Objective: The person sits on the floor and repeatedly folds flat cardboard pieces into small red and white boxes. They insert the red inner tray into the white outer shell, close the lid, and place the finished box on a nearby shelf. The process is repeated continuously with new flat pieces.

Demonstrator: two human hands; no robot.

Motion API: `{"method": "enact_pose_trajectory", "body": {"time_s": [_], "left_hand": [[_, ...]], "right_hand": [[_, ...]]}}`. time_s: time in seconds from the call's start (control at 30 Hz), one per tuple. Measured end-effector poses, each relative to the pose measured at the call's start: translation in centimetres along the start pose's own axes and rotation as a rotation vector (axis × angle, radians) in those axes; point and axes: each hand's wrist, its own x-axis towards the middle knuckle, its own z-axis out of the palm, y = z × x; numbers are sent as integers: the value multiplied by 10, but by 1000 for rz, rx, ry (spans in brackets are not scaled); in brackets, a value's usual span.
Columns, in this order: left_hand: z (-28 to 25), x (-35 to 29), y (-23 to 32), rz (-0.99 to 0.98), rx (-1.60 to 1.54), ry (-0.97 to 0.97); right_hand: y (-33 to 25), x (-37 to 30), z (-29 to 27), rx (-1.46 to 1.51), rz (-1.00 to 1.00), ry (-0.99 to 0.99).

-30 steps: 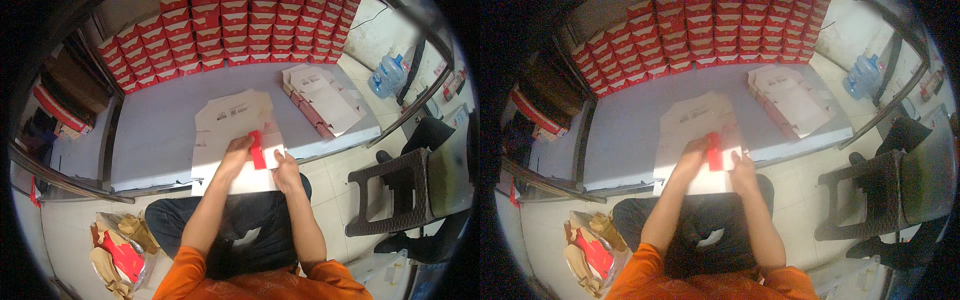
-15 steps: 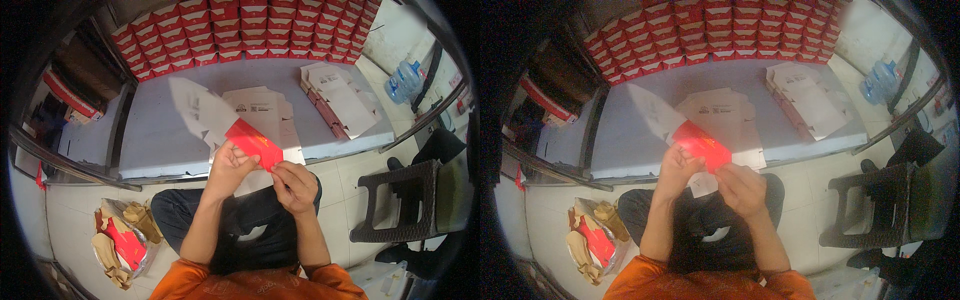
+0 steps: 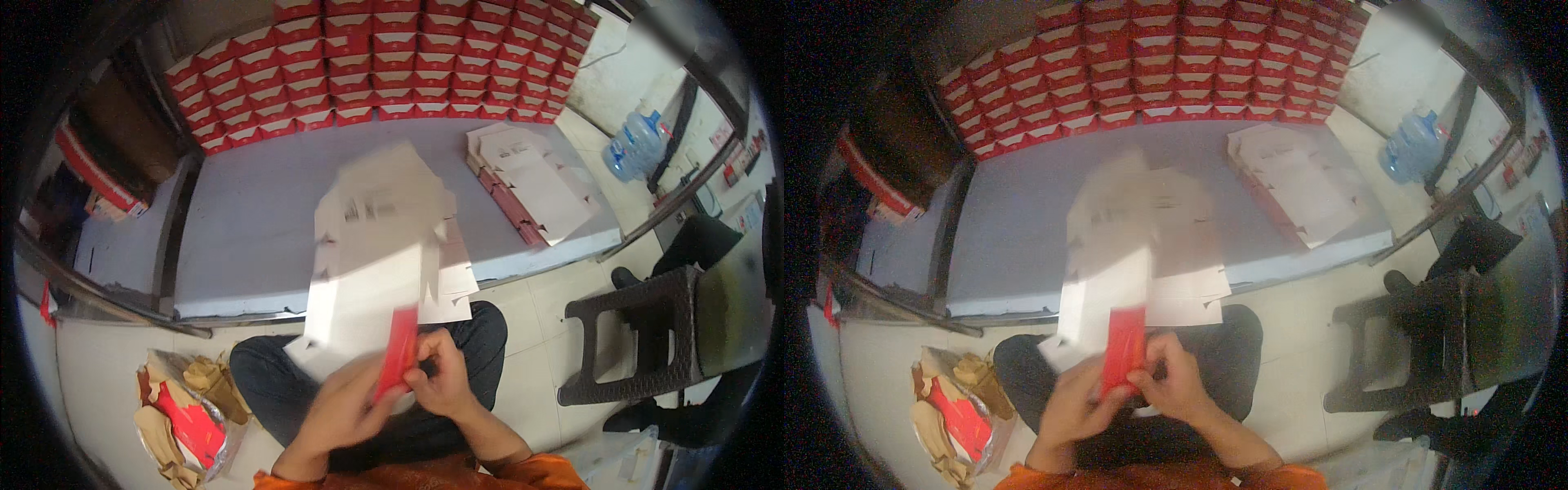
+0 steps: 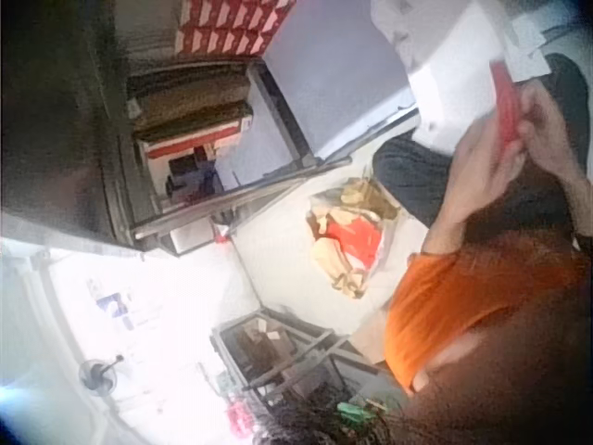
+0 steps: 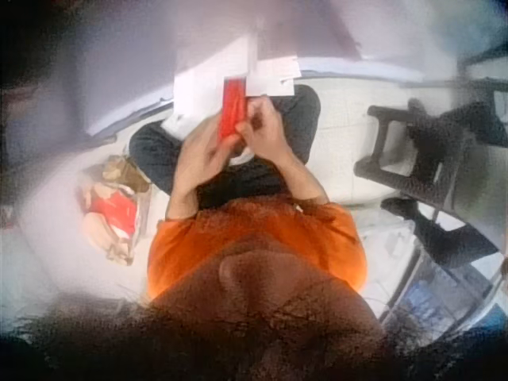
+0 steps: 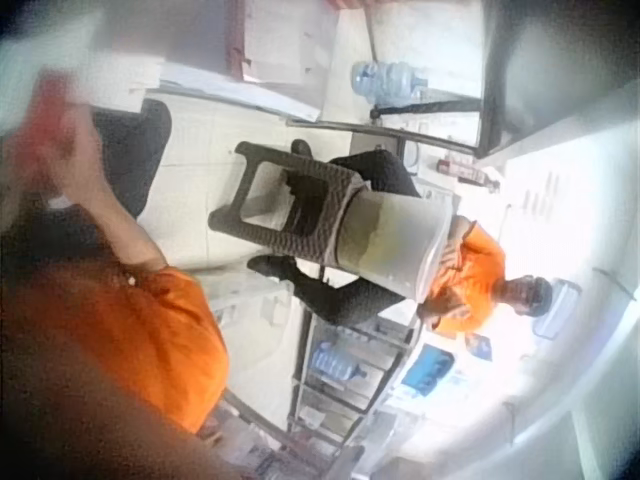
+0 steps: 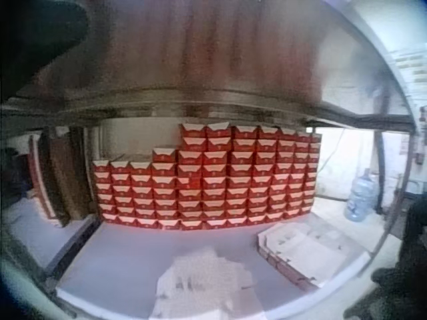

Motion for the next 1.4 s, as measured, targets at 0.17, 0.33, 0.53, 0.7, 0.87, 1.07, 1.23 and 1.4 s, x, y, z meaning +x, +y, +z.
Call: {"method": "enact_pose_trajectory", "body": {"time_s": [0.17,0.33,0.53,0.7,0.87,1.07,1.23,1.4], "left_hand": [[-28,-55,-3,-307,-47,99],[-24,-70,-38,-457,-189,53],[-16,-63,-44,-343,-365,49],[-32,-60,-36,-355,-379,-143],[-65,-71,-34,-343,-125,-611],[17,-77,-47,-400,-692,-263],[40,-71,-76,-728,-659,-343],[52,-77,-102,-720,-959,-394]], "right_hand": [[-3,-10,-6,-167,88,-363],[-12,-14,-5,-135,175,-741],[-7,-41,10,-123,245,-599],[-22,-33,-14,-352,-172,-773],[-56,-12,-71,-881,-20,-498],[-30,-55,-30,-306,70,-482],[-3,-74,-30,82,18,-149],[-13,-67,-34,-507,-131,-581]]}}
